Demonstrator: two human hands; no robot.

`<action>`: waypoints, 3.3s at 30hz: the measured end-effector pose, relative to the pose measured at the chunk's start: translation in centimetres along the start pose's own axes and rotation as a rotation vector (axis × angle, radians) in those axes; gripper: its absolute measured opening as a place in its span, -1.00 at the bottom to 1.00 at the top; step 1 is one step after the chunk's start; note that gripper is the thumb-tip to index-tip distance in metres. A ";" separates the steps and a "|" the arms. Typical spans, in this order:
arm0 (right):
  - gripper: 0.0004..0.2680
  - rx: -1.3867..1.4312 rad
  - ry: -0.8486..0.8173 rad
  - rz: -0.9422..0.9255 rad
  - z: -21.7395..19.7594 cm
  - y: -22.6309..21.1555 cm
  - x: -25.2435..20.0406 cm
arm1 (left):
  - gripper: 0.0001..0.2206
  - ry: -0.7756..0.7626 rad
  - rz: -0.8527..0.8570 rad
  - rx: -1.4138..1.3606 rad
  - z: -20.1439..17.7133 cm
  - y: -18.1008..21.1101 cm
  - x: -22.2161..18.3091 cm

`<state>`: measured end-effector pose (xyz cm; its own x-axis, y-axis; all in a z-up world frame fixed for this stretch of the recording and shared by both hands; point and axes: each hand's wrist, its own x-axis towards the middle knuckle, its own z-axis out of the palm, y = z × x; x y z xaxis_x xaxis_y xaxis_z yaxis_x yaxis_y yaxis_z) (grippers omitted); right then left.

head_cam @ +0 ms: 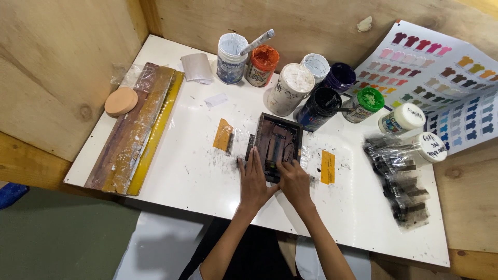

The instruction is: Preparing a small screen printing frame by applying ink and spreading it with a squeegee tool.

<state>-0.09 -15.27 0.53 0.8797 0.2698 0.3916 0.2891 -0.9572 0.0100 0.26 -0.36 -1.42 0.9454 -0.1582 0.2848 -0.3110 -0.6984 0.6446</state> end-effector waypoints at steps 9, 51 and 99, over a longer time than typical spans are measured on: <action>-0.87 0.075 0.041 0.207 0.6 4.5 5.3 | 0.16 0.021 0.001 -0.110 -1.1 0.5 0.1; -0.79 -0.016 0.038 -0.015 2.0 0.5 -0.9 | 0.17 0.029 0.031 0.018 0.1 -0.1 -0.1; -0.79 0.213 0.472 0.432 5.0 5.1 -7.8 | -0.52 0.422 0.028 0.194 -2.4 -11.6 4.0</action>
<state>-3.58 -21.73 -7.05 0.6878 -0.2539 0.6800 0.0589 -0.9142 -0.4009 7.44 8.81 -6.08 0.8024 0.0904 0.5899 -0.2746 -0.8217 0.4994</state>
